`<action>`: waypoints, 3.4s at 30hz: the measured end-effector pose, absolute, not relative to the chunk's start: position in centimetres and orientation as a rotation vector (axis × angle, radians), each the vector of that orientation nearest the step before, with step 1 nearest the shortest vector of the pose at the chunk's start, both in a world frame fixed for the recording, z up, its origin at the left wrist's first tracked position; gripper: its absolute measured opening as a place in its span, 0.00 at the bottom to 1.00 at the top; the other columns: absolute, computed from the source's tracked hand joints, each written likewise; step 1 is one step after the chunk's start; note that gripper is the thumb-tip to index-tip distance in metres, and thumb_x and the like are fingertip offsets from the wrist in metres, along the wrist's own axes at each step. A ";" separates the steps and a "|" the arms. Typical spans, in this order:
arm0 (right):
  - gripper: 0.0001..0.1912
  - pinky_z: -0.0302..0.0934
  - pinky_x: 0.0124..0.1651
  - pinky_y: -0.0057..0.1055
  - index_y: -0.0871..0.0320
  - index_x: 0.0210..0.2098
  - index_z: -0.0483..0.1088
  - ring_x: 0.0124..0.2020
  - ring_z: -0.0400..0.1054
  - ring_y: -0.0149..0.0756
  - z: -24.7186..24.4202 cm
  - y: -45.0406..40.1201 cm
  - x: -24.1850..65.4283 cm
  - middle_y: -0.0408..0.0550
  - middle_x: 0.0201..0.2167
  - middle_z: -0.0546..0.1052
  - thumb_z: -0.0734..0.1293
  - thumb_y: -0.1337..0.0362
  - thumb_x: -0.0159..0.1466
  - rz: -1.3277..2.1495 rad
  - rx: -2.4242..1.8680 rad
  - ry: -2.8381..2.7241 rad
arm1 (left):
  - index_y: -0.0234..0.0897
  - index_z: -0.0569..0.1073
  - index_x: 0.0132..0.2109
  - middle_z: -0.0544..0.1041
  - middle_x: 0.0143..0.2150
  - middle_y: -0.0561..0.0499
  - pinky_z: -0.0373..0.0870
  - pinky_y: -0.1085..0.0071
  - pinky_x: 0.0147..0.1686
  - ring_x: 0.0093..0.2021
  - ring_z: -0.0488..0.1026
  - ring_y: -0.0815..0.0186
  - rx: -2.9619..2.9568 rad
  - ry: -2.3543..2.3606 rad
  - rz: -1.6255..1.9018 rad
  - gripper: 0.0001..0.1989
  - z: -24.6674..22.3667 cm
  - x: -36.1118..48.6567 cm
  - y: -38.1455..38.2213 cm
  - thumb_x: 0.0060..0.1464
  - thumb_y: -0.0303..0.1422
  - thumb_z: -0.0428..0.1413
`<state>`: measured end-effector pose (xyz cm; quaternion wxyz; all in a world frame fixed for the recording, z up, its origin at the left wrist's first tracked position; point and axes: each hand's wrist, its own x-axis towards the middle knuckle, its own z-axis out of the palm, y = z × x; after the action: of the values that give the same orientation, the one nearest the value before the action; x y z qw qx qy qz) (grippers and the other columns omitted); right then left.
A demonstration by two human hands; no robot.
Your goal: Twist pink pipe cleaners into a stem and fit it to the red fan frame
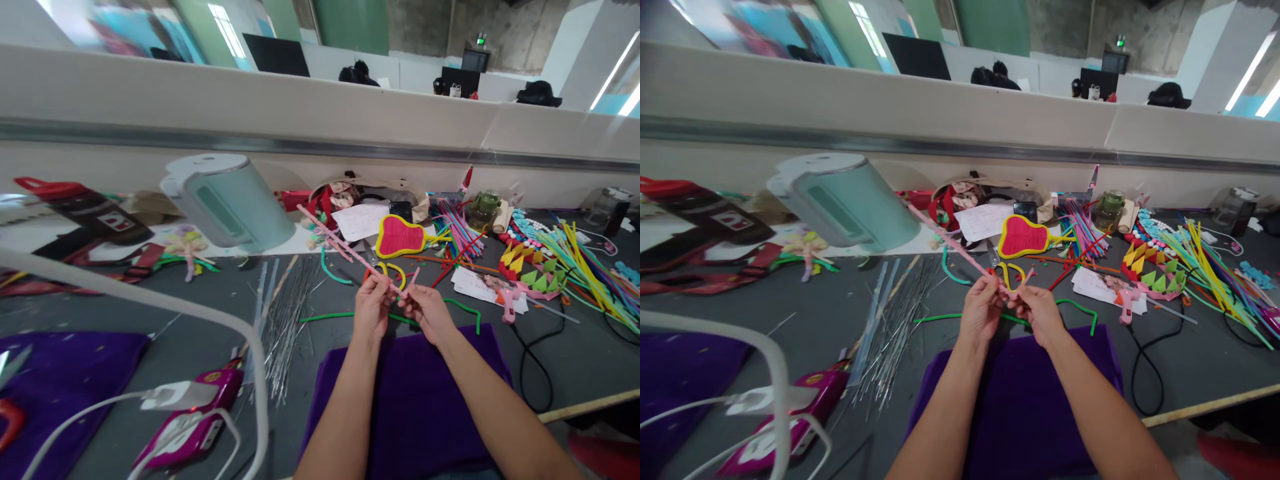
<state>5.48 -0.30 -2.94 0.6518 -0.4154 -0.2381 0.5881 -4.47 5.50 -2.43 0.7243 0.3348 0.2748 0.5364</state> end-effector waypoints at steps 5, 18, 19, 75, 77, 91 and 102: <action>0.13 0.54 0.26 0.25 0.58 0.26 0.70 0.23 0.59 0.28 -2.2 -0.9 6.3 0.42 0.23 0.70 0.65 0.55 0.59 0.606 -1.220 -0.814 | 0.34 0.68 0.24 0.71 0.20 0.57 0.62 0.81 0.20 0.19 0.67 0.76 0.700 0.616 1.223 0.16 -2.6 -4.5 5.9 0.38 0.37 0.67; 0.12 0.63 0.43 0.36 0.52 0.45 0.73 0.42 0.64 0.39 -2.6 -1.8 6.8 0.52 0.43 0.72 0.64 0.69 0.62 -0.213 -1.295 -1.639 | 0.33 0.67 0.25 0.70 0.19 0.58 0.63 0.81 0.19 0.18 0.66 0.77 0.596 0.631 1.182 0.16 -2.7 -4.4 5.9 0.39 0.36 0.66; 0.12 0.63 0.43 0.36 0.52 0.45 0.73 0.42 0.63 0.39 -2.6 -1.8 6.8 0.52 0.43 0.72 0.64 0.69 0.63 -0.215 -1.299 -1.644 | 0.33 0.67 0.25 0.70 0.19 0.58 0.63 0.81 0.20 0.18 0.66 0.77 0.592 0.625 1.174 0.15 -2.7 -4.3 5.8 0.39 0.36 0.66; 0.06 0.59 0.43 0.37 0.57 0.36 0.70 0.40 0.63 0.40 -1.8 -2.0 6.2 0.51 0.35 0.72 0.61 0.69 0.63 -0.131 -1.370 -1.704 | 0.34 0.70 0.23 0.69 0.19 0.57 0.61 0.78 0.20 0.18 0.64 0.76 0.781 0.714 1.380 0.13 -2.0 -4.0 4.9 0.41 0.36 0.65; 0.05 0.58 0.42 0.37 0.57 0.36 0.70 0.38 0.63 0.40 -1.9 -2.1 6.4 0.51 0.35 0.72 0.62 0.67 0.64 -0.259 -1.423 -1.752 | 0.34 0.70 0.23 0.69 0.19 0.57 0.61 0.79 0.20 0.18 0.64 0.76 0.755 0.714 1.362 0.13 -2.0 -3.8 4.8 0.40 0.35 0.65; 0.05 0.56 0.41 0.37 0.55 0.36 0.72 0.37 0.63 0.39 -2.2 -2.3 6.7 0.49 0.34 0.73 0.65 0.65 0.62 -0.459 -1.429 -1.679 | 0.33 0.69 0.22 0.70 0.20 0.57 0.61 0.80 0.20 0.19 0.64 0.76 0.695 0.716 1.255 0.15 -1.9 -3.9 4.8 0.35 0.35 0.67; 0.06 0.57 0.34 0.31 0.56 0.25 0.71 0.29 0.63 0.34 -2.2 -1.2 6.0 0.43 0.25 0.71 0.68 0.62 0.56 0.431 -1.286 -1.102 | 0.34 0.72 0.24 0.71 0.20 0.55 0.63 0.76 0.25 0.22 0.66 0.73 0.977 0.715 1.412 0.12 -2.2 -3.9 4.8 0.40 0.36 0.65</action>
<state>6.03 -1.24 -2.21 0.6420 -0.5644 -0.4833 0.1889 -3.93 4.79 -2.17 0.5980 0.4211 0.3082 0.6084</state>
